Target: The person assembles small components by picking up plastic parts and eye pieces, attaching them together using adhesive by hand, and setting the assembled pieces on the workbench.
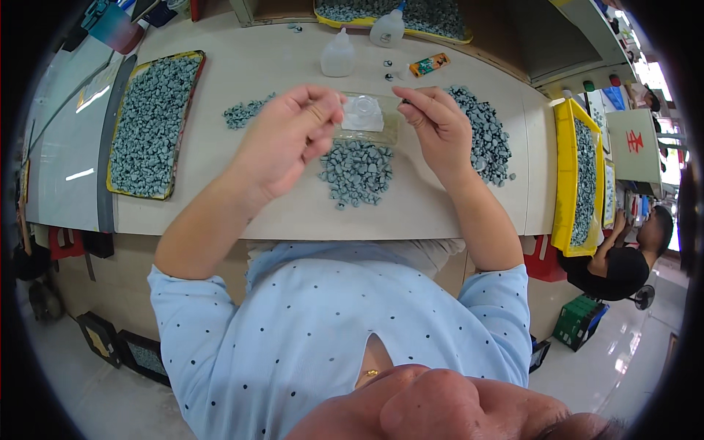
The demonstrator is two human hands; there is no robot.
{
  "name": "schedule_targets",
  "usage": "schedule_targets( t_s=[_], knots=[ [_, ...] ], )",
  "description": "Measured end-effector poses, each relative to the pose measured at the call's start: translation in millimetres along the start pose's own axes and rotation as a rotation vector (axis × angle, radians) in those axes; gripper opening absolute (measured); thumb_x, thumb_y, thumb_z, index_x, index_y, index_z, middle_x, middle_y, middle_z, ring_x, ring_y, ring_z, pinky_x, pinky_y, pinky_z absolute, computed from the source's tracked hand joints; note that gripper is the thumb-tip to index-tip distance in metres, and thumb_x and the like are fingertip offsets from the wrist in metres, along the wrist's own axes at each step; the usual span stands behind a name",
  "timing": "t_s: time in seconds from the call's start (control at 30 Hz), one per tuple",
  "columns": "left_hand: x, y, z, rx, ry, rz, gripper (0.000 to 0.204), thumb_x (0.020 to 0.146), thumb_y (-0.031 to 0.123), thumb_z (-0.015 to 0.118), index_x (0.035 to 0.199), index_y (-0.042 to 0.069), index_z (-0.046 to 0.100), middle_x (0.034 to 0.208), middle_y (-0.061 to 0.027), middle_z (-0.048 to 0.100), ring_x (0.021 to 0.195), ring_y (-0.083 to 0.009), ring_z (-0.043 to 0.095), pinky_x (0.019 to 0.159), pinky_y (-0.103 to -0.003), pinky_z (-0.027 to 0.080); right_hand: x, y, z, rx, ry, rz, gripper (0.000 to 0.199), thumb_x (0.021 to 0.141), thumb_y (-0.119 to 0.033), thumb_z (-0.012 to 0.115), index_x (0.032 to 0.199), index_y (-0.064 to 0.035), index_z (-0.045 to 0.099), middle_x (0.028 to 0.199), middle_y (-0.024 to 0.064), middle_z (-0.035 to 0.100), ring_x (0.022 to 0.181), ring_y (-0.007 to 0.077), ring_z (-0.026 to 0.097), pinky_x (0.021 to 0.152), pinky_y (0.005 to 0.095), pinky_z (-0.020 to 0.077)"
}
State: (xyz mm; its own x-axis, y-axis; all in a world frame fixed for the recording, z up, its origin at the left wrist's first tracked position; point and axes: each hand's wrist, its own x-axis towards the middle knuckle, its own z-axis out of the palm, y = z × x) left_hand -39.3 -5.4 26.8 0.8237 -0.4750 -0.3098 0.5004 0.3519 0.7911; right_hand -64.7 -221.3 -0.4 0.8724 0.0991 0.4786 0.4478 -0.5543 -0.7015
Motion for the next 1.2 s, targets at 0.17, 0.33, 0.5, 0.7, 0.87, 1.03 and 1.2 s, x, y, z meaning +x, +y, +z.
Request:
schedule_targets(
  t_s=[0.17, 0.33, 0.5, 0.7, 0.87, 1.03, 1.2],
  knots=[
    [4.5, 1.7, 3.5, 0.056, -0.004, 0.029, 0.017, 0.088, 0.009, 0.057, 0.101, -0.002, 0.053, 0.088, -0.0075, 0.057, 0.055, -0.0042, 0.035, 0.047, -0.018, 0.031, -0.3, 5.1, -3.8, -0.013, 0.097, -0.099, 0.026, 0.078, -0.001, 0.064, 0.104, -0.0059, 0.066, 0.087, 0.0036, 0.06, 0.074, 0.0127, 0.055, 0.064, 0.0219, 0.0445],
    [-6.0, -17.9, 8.7, 0.025, -0.023, -0.026, 0.019, 0.087, 0.009, 0.058, 0.102, -0.002, 0.053, 0.092, -0.0105, 0.06, 0.054, -0.0041, 0.035, 0.048, -0.018, 0.032, 3.5, 6.4, -0.5, -0.063, 0.04, -0.074, 0.024, 0.073, -0.004, 0.07, 0.097, -0.0079, 0.069, 0.082, 0.0037, 0.062, 0.07, 0.0138, 0.058, 0.059, 0.0227, 0.0458],
    [-4.2, -21.2, 3.0, 0.045, -0.047, -0.132, 0.02, 0.088, 0.01, 0.058, 0.102, -0.002, 0.053, 0.087, -0.0086, 0.059, 0.054, -0.0038, 0.035, 0.048, -0.018, 0.03, -3.2, -6.6, 12.1, -0.028, 0.021, -0.144, 0.025, 0.07, -0.007, 0.073, 0.094, -0.0081, 0.07, 0.081, 0.0047, 0.063, 0.066, 0.0139, 0.059, 0.055, 0.0229, 0.0459],
    [-7.5, -24.8, 2.5, 0.018, -0.087, -0.12, 0.017, 0.09, 0.014, 0.056, 0.098, -0.002, 0.054, 0.084, -0.007, 0.059, 0.054, -0.0033, 0.035, 0.047, -0.019, 0.03, -9.6, -18.1, 21.5, -0.038, 0.003, -0.263, 0.027, 0.07, -0.001, 0.071, 0.096, -0.0067, 0.069, 0.082, 0.006, 0.062, 0.066, 0.0142, 0.059, 0.055, 0.0234, 0.0469],
    [-6.5, -24.5, 0.1, 0.042, -0.083, -0.131, 0.017, 0.091, 0.016, 0.054, 0.093, -0.001, 0.055, 0.082, -0.0058, 0.059, 0.054, -0.0032, 0.035, 0.047, -0.019, 0.03, -7.5, -14.7, 17.0, -0.106, -0.049, -0.356, 0.032, 0.069, 0.006, 0.067, 0.1, -0.0057, 0.067, 0.084, 0.0072, 0.063, 0.066, 0.0154, 0.059, 0.055, 0.0245, 0.0481],
    [-6.4, -26.6, 2.8, 0.07, -0.107, -0.15, 0.018, 0.092, 0.017, 0.053, 0.091, -0.001, 0.055, 0.08, -0.0044, 0.058, 0.054, -0.0031, 0.035, 0.047, -0.018, 0.029, -7.3, -12.6, 19.3, -0.018, -0.06, -0.339, 0.031, 0.069, 0.007, 0.065, 0.098, -0.0045, 0.067, 0.082, 0.0084, 0.064, 0.064, 0.0153, 0.06, 0.052, 0.0246, 0.0489],
    [-5.7, -23.8, -1.3, 0.059, -0.084, -0.076, 0.018, 0.091, 0.017, 0.053, 0.095, -0.001, 0.054, 0.083, -0.0048, 0.058, 0.054, -0.0026, 0.034, 0.047, -0.018, 0.029, -2.9, -14.8, 3.9, -0.107, -0.044, -0.205, 0.027, 0.071, 0.005, 0.065, 0.096, -0.0042, 0.067, 0.081, 0.0077, 0.064, 0.065, 0.0147, 0.061, 0.055, 0.024, 0.0492]
  ],
)
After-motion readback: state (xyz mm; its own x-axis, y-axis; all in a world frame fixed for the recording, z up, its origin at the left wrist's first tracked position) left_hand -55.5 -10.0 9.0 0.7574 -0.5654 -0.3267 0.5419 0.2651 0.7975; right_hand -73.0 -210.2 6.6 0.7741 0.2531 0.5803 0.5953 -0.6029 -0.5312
